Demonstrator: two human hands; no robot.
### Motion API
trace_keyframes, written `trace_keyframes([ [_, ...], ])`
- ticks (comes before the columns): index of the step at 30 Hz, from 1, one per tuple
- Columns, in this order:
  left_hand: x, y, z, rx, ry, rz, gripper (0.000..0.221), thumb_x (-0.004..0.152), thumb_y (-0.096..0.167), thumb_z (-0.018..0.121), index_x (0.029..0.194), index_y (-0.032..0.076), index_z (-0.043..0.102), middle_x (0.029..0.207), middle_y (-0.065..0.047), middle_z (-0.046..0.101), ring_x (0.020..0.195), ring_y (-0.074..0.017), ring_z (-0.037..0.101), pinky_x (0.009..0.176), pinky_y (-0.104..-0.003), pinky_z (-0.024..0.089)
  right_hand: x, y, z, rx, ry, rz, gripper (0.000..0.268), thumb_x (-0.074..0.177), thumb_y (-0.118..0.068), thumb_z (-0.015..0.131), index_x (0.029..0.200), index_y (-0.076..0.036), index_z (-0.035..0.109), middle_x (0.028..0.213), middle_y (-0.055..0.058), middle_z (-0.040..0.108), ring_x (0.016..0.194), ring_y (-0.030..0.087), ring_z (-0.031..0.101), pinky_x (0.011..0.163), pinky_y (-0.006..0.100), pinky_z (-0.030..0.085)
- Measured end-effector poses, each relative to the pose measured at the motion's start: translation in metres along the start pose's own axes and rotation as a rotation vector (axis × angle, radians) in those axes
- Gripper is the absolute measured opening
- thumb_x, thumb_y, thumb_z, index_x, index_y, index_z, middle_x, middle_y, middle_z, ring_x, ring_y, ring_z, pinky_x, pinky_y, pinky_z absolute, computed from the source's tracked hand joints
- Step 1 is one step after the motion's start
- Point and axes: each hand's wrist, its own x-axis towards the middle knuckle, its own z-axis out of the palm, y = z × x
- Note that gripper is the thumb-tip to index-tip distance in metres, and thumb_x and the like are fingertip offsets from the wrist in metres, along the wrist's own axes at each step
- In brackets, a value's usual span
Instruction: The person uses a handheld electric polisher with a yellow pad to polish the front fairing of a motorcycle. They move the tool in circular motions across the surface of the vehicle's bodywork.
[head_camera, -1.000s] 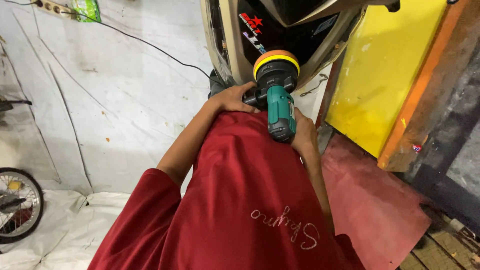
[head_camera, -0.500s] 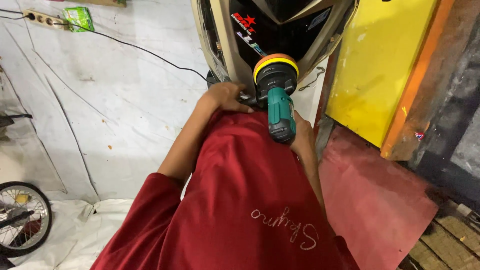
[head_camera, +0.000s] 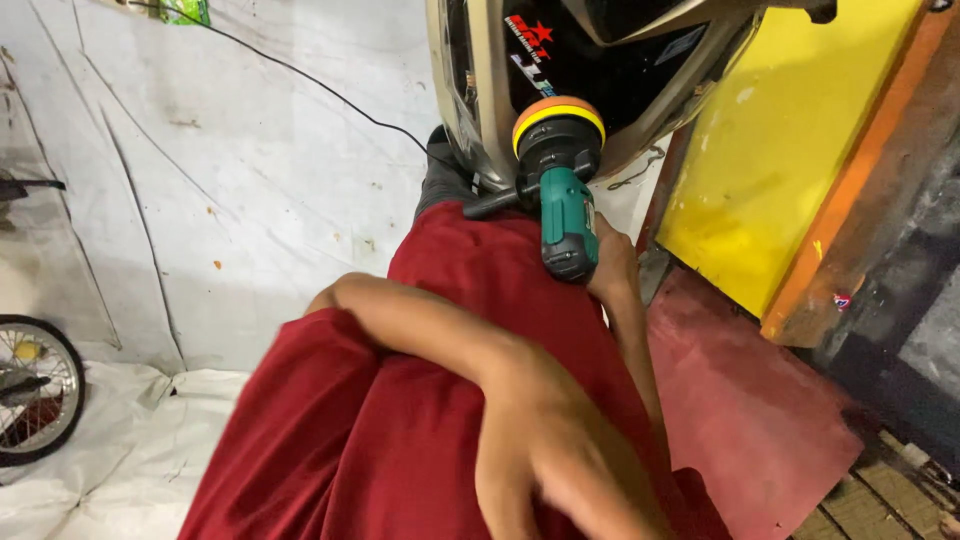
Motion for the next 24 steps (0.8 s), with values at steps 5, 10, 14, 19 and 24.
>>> trace_keyframes([
  [5,-0.006,-0.045,0.021,0.226,-0.220,0.069,0.035,0.101,0.028,0.073,0.094,0.004,0.050,0.089,-0.015,0.059,0.088,-0.0381,0.061,0.073,-0.049,0.044,0.002,-0.015,-0.013,-0.099,-0.030,0.075,0.046,0.086,-0.030,0.077,0.125,-0.008,0.064,0.103,0.029,0.072,0.101,0.047,0.069,0.085,0.052,0.052],
  [10,0.004,-0.004,-0.002,0.044,-0.086,0.143,0.034,0.107,0.032,0.062,0.110,0.002,0.046,0.105,-0.017,0.056,0.096,-0.0397,0.057,0.086,-0.045,0.049,0.006,0.016,-0.003,-0.013,0.014,0.018,0.059,0.076,-0.019,0.075,0.131,-0.003,0.059,0.100,0.028,0.072,0.094,0.045,0.072,0.081,0.050,0.054],
  [14,0.011,0.000,-0.008,-0.016,-0.020,0.235,0.038,0.108,0.033,0.055,0.112,-0.003,0.042,0.106,-0.021,0.052,0.100,-0.0440,0.054,0.084,-0.047,0.048,-0.004,-0.003,-0.019,0.022,0.040,0.021,0.050,0.082,-0.020,0.075,0.127,-0.004,0.063,0.101,0.030,0.072,0.098,0.046,0.070,0.081,0.049,0.054],
  [19,0.010,-0.010,-0.006,0.117,-0.042,0.257,0.031,0.100,0.028,0.066,0.093,0.006,0.046,0.089,-0.014,0.055,0.086,-0.0398,0.058,0.074,-0.048,0.047,-0.005,0.013,-0.017,0.049,0.078,-0.077,0.048,0.083,-0.018,0.074,0.127,-0.002,0.063,0.102,0.029,0.072,0.098,0.046,0.070,0.081,0.049,0.055],
  [24,0.015,-0.009,-0.010,0.113,-0.024,0.261,0.028,0.097,0.024,0.067,0.090,0.006,0.046,0.086,-0.014,0.055,0.083,-0.0396,0.057,0.072,-0.049,0.046,-0.008,0.007,-0.026,0.076,0.072,-0.091,0.052,0.083,-0.019,0.073,0.131,-0.003,0.062,0.100,0.029,0.072,0.097,0.044,0.072,0.081,0.047,0.055],
])
